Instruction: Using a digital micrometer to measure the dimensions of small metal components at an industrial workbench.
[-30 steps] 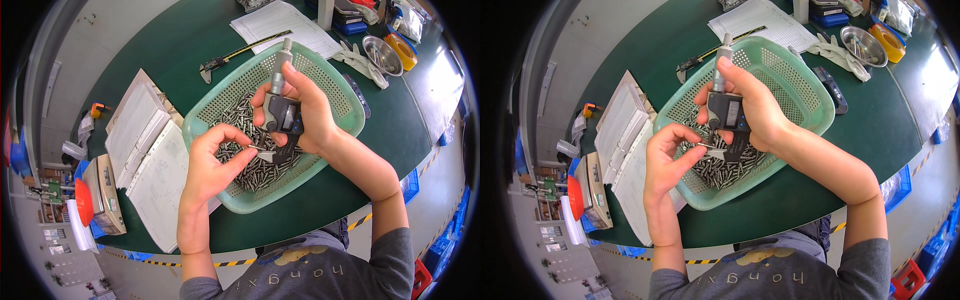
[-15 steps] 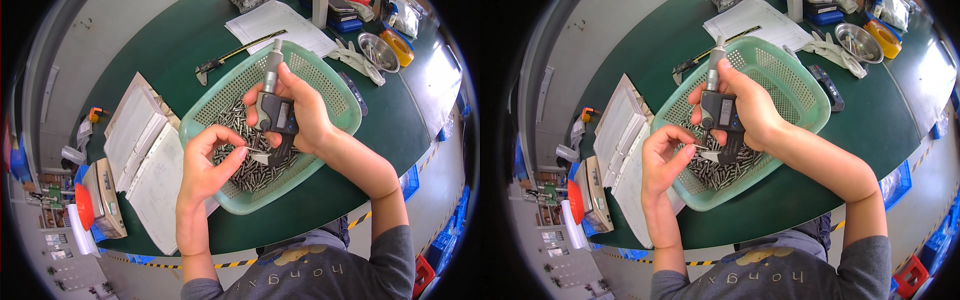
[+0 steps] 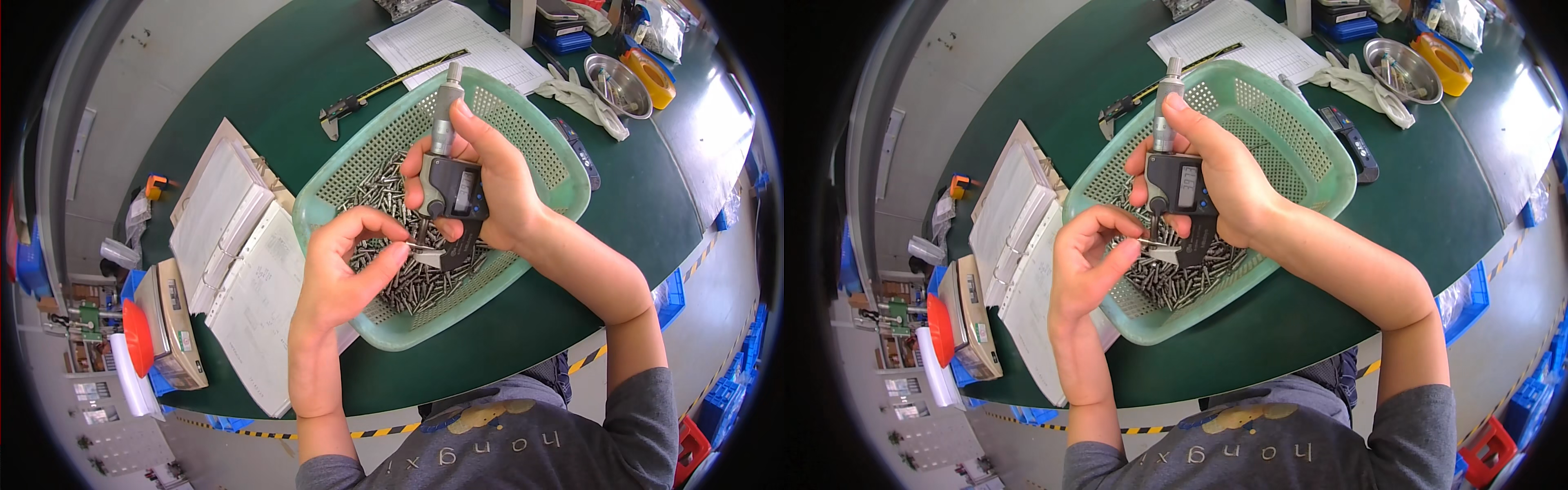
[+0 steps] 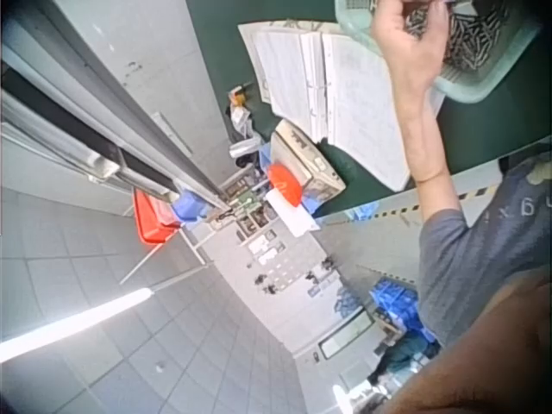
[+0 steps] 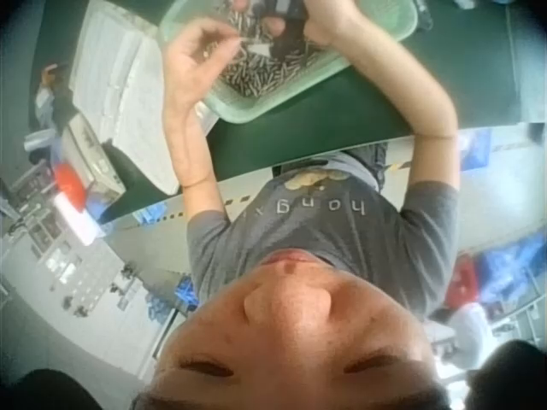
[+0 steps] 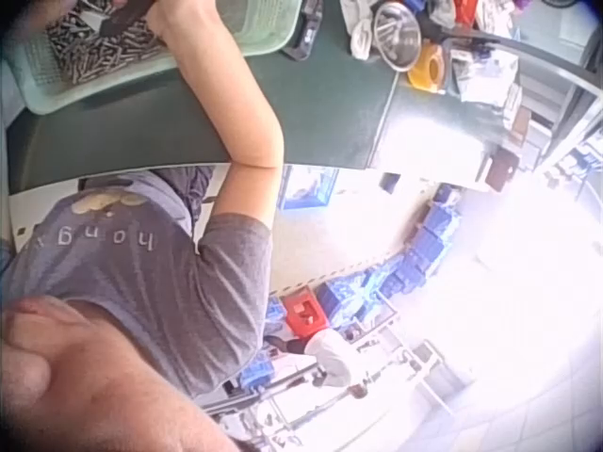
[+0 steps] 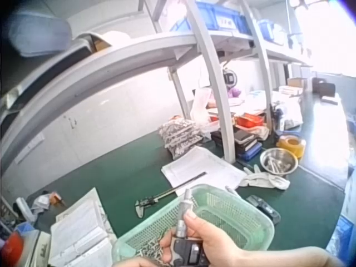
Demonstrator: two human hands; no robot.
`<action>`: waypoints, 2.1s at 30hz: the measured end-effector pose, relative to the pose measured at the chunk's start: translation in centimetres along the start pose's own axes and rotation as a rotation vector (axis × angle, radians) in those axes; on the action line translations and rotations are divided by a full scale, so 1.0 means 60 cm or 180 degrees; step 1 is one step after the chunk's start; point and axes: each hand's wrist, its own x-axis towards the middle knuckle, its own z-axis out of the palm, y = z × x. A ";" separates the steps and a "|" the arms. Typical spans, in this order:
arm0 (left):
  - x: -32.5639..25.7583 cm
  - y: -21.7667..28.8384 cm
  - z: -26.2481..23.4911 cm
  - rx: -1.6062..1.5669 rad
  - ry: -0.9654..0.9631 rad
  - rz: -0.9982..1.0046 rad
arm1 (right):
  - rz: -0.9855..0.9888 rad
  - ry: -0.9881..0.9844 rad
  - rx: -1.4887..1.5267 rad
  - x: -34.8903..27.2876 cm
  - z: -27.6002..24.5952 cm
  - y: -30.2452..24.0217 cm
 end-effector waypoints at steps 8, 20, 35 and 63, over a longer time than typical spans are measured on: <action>-0.006 -0.023 -0.019 0.3927 -0.0086 0.0322 | -0.0079 0.0022 -0.0055 -0.001 -0.001 0.000; 0.006 -0.007 -0.010 0.2201 0.0310 -0.0105 | -0.0069 0.0005 -0.0079 0.003 -0.001 0.000; -0.001 -0.004 -0.001 -0.0788 0.0042 -0.0375 | -0.0227 0.0015 0.0301 0.004 -0.005 0.003; 0.001 -0.006 0.004 -0.0774 0.0004 -0.0246 | -0.0214 -0.0138 0.0155 0.005 -0.008 0.004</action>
